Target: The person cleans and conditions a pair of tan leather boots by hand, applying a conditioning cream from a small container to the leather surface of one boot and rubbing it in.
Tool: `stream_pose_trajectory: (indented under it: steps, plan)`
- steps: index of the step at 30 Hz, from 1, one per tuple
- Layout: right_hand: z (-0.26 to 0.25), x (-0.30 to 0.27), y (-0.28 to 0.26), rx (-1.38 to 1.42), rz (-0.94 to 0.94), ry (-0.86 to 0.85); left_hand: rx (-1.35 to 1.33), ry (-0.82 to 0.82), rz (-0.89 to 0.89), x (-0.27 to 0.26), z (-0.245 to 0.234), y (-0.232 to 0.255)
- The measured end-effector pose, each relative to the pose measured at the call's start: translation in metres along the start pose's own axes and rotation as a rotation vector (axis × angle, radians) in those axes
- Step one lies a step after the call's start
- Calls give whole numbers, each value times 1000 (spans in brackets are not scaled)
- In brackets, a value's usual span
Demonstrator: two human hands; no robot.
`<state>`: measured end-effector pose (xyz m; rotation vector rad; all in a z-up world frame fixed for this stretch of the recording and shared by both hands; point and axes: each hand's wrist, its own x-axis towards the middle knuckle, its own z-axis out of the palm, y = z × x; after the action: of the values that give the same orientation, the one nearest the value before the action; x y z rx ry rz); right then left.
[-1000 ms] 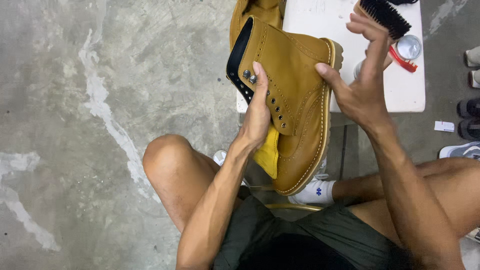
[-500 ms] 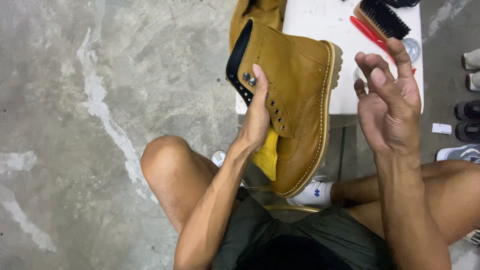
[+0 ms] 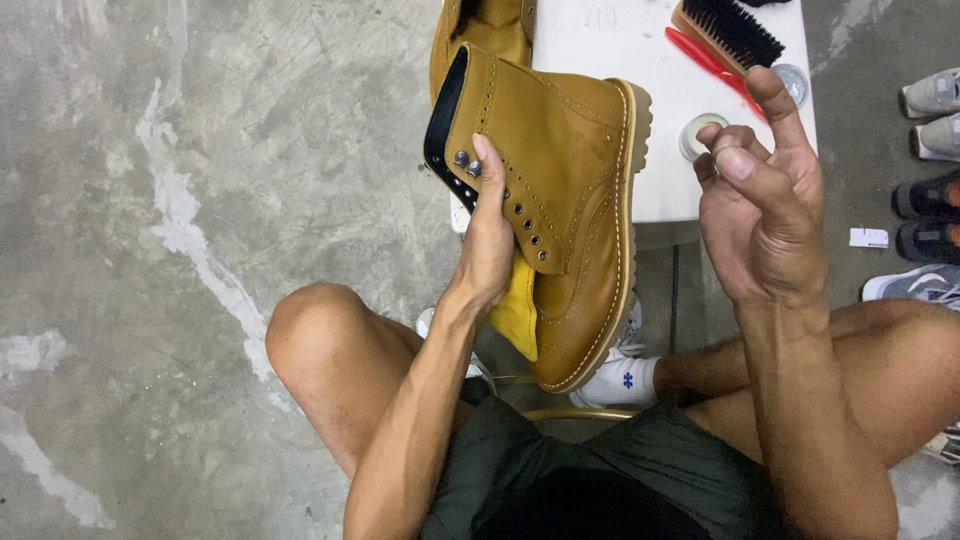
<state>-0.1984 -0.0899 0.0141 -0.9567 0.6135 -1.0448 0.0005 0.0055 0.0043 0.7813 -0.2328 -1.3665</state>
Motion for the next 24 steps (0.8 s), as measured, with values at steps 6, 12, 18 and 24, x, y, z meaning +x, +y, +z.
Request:
stream_pose_trajectory:
  steps: [6, 12, 18, 24]
  plan:
    - [5, -1, -1, 57, 39, 5, 8, 5, -2, 0, 1, 0]
    - [-3, 1, 8, -10, 80, -12, -7, -44, -8, -2, 1, 2]
    - [4, 8, 21, -340, -152, 10, 67, -89, 29, 1, -2, 1]
    - [21, 10, 16, -1144, -760, -254, 3, -72, -33, -2, 0, 4]
